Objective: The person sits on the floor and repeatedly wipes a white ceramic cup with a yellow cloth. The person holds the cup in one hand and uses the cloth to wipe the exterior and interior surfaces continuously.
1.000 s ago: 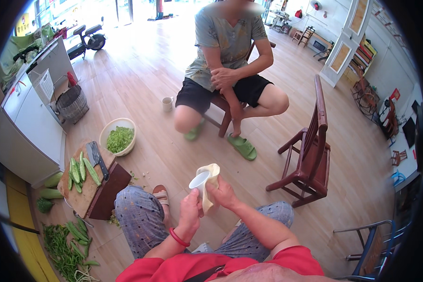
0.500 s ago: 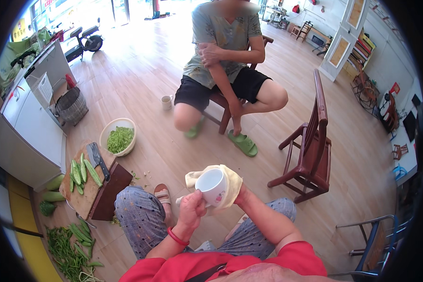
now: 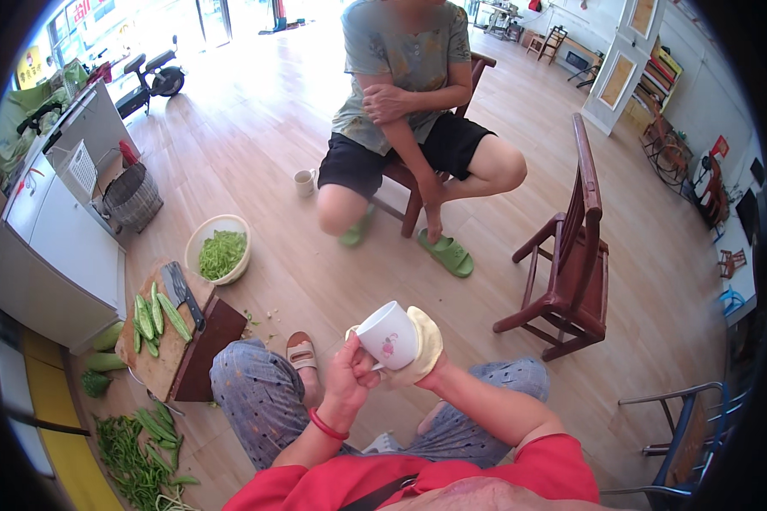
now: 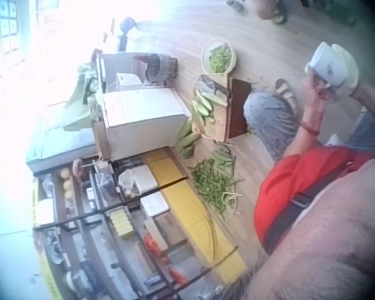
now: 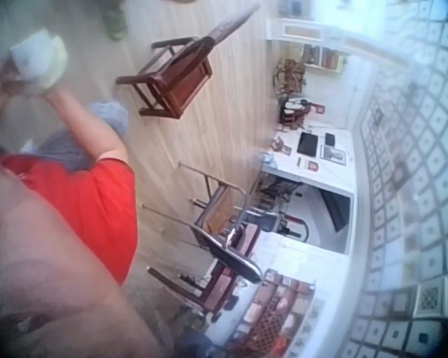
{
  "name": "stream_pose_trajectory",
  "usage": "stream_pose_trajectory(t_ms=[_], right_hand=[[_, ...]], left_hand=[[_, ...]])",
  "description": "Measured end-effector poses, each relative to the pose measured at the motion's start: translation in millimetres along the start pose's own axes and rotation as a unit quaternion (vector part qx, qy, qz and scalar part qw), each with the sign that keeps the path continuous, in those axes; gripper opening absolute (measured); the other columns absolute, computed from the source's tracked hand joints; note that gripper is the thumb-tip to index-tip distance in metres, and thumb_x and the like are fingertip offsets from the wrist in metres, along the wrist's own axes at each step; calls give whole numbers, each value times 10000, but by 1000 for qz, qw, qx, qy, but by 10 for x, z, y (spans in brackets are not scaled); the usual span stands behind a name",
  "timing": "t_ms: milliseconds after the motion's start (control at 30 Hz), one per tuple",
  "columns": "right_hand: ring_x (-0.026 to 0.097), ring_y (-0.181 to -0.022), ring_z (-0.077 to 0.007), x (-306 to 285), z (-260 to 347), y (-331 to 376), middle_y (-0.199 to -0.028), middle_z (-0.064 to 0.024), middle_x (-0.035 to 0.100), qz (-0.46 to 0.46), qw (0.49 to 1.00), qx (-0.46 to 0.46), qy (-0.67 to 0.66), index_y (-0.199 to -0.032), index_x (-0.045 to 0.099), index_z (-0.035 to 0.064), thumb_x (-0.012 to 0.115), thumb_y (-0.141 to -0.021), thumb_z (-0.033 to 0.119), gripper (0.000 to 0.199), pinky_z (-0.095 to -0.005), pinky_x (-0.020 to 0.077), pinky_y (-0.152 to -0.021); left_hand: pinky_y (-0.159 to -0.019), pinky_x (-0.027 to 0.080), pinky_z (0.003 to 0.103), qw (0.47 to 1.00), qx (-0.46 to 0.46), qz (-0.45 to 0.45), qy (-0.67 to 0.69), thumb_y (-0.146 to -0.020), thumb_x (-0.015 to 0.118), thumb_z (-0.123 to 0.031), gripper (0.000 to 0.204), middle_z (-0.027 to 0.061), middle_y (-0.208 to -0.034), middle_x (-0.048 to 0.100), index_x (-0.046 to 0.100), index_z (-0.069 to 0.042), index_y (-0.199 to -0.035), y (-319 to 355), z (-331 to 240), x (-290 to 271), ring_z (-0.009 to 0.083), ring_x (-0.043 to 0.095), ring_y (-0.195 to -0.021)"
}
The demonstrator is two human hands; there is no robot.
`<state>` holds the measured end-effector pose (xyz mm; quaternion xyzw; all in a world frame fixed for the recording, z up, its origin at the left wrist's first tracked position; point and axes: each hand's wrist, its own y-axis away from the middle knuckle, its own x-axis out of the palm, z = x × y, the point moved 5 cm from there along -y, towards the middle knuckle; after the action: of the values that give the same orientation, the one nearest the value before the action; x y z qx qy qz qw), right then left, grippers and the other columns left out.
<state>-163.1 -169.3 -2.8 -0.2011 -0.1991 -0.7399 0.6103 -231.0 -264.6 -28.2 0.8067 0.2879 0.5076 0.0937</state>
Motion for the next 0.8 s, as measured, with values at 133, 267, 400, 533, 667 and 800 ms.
stream_pose_trajectory(t_ms=[133, 267, 400, 533, 667, 800], right_hand=[[605, -906, -222, -41, 299, -170, -993, -148, 624, -98, 991, 31, -84, -1112, 520, -24, 498, -821, 45, 300, -336, 503, -783], [576, -976, -209, -597, 191, -317, -1086, -133, 590, -111, 991, -5, -70, -1144, 502, 16, 475, -865, 108, 295, -334, 484, -829], [564, -1007, -182, -1018, 254, -439, -1128, -98, 571, -166, 946, -1, -280, -1178, 484, 47, 467, -893, 140, 301, -318, 476, -844], [550, -1043, -178, -1022, 491, -344, -1189, -88, 540, -219, 961, -13, -170, -1245, 435, 43, 468, -921, 248, 385, -330, 465, -876], [539, -1077, -198, -790, 536, 63, -1216, -109, 527, -131, 977, 5, -170, -1298, 389, 28, 506, -905, 309, 497, -336, 459, -895], [555, -1058, -212, -311, 604, 724, -1198, -123, 538, -74, 979, 6, -189, -1292, 396, 26, 549, -884, 298, 514, -338, 463, -890]], left_hand=[[-392, 222, 253, 997, -67, 19, -36, -941, 391, -458, 471, -46, -447, 243, 298, -194, -562, -352, -83, 24, 102, 190, -391], [-422, 227, 248, 989, -128, 40, -64, -943, 379, -469, 473, -44, -464, 248, 297, -189, -570, -823, -172, 169, 97, 195, -416], [-430, 229, 249, 985, -153, 63, -51, -940, 379, -479, 473, -45, -469, 250, 302, -191, -573, -1250, -161, 269, 96, 195, -424], [-438, 232, 255, 984, -160, 76, -13, -936, 382, -487, 474, -51, -466, 243, 306, -199, -567, -1310, -144, 337, 96, 194, -427], [-439, 231, 257, 972, -192, 134, 12, -934, 382, -494, 481, -57, -461, 236, 305, -203, -559, -882, 50, 417, 96, 190, -425], [-426, 223, 251, 970, -205, 133, 4, -933, 382, -501, 485, -58, -460, 234, 305, -205, -556, -179, 480, 509, 95, 184, -417]])
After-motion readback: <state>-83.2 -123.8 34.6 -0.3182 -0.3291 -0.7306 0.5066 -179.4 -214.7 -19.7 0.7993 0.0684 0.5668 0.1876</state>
